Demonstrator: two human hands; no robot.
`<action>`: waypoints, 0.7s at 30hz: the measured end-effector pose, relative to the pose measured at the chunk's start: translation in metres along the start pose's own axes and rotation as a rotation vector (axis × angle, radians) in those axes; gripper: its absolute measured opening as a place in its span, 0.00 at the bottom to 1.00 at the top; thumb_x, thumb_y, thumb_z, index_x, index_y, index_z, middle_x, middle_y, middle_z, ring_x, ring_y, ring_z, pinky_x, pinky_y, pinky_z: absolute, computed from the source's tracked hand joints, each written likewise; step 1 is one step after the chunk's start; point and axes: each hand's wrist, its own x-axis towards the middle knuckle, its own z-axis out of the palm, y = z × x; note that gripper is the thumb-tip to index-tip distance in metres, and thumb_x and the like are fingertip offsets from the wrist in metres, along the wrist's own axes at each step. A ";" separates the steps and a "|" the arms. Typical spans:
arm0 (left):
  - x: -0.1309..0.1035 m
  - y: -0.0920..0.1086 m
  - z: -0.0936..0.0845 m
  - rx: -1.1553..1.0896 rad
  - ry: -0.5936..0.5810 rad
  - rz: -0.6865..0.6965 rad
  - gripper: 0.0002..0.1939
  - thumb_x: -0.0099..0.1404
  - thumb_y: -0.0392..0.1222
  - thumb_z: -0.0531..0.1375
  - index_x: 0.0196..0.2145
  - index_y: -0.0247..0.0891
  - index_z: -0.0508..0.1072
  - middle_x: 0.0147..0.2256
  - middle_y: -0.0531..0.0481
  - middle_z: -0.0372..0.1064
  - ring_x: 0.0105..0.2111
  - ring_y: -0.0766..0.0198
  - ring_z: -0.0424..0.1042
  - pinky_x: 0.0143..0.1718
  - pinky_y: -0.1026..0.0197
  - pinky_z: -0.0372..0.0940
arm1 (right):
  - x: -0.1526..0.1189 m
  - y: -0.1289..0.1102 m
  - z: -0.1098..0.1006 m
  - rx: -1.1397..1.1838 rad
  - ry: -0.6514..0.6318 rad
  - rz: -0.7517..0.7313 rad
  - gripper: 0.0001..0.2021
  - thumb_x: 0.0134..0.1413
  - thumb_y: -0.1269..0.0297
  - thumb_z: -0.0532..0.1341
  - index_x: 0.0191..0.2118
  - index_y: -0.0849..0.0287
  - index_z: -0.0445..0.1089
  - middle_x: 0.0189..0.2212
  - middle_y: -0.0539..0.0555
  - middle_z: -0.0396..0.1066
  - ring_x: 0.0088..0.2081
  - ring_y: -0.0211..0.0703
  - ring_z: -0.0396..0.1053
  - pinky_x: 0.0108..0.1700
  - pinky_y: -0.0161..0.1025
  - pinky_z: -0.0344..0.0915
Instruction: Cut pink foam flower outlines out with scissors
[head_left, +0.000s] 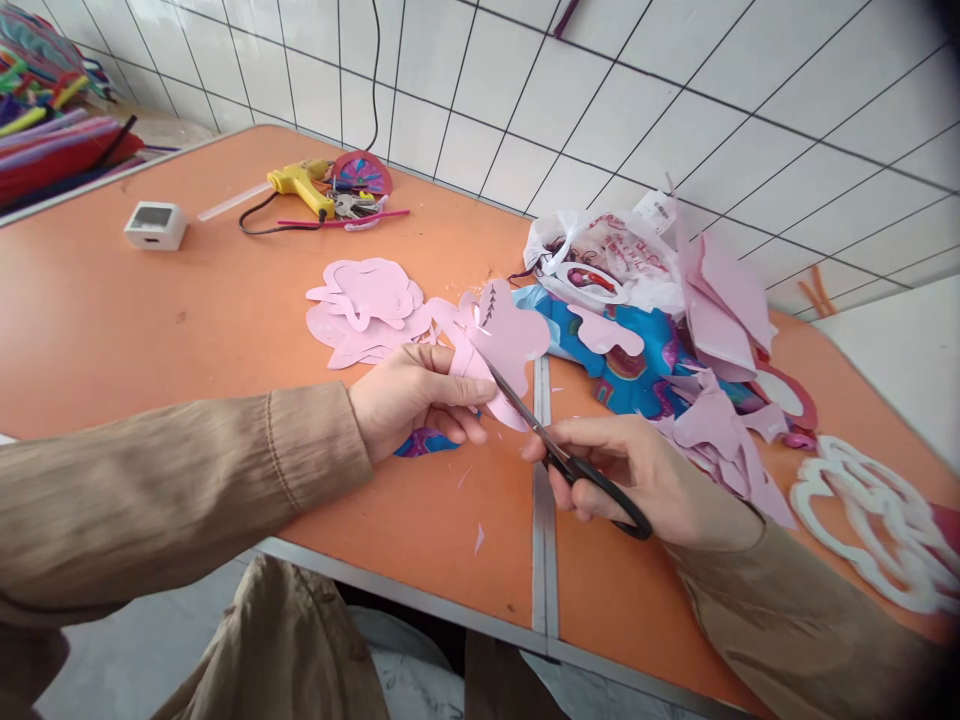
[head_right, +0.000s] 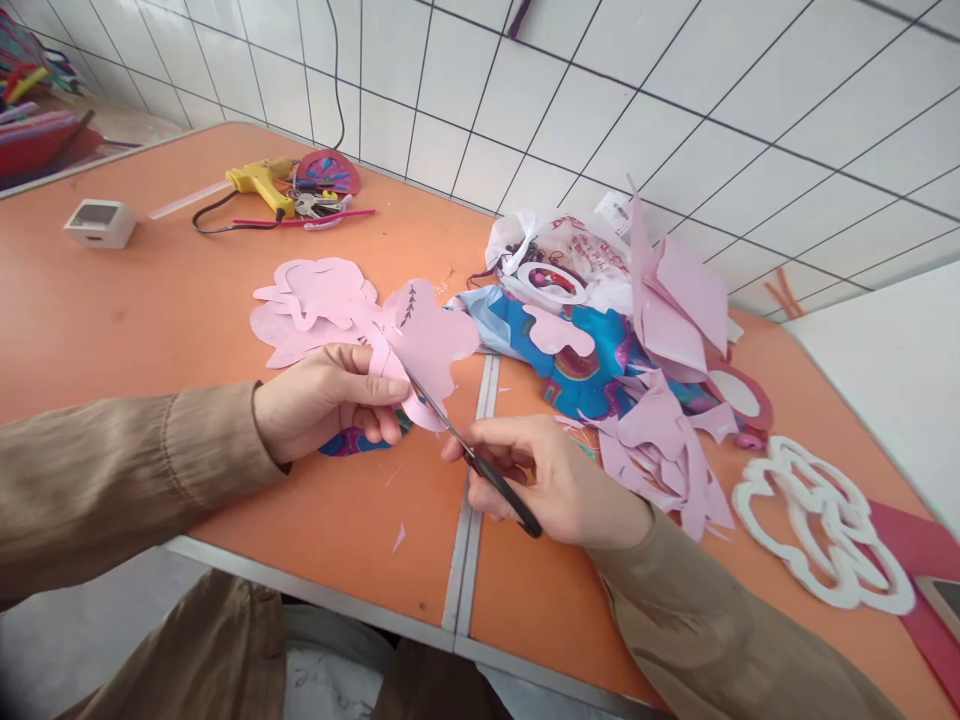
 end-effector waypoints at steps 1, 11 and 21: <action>0.000 0.000 0.000 0.005 0.007 -0.001 0.08 0.58 0.28 0.67 0.22 0.29 0.77 0.18 0.47 0.74 0.17 0.68 0.73 0.19 0.72 0.66 | -0.001 0.000 -0.002 -0.015 -0.003 -0.006 0.21 0.50 0.48 0.69 0.41 0.61 0.74 0.20 0.51 0.68 0.21 0.35 0.61 0.24 0.34 0.59; -0.002 0.003 -0.002 0.044 0.076 0.049 0.09 0.58 0.28 0.66 0.20 0.30 0.77 0.16 0.45 0.73 0.16 0.67 0.73 0.17 0.72 0.65 | -0.011 -0.010 -0.021 -0.088 0.374 -0.040 0.20 0.47 0.50 0.70 0.44 0.56 0.76 0.26 0.51 0.72 0.27 0.40 0.68 0.30 0.38 0.65; -0.001 0.007 -0.009 0.079 -0.033 0.123 0.09 0.48 0.37 0.75 0.22 0.31 0.79 0.18 0.45 0.75 0.17 0.67 0.73 0.19 0.70 0.68 | 0.007 -0.012 -0.016 -1.140 0.470 0.346 0.08 0.58 0.61 0.60 0.41 0.57 0.70 0.32 0.57 0.77 0.33 0.55 0.74 0.28 0.42 0.51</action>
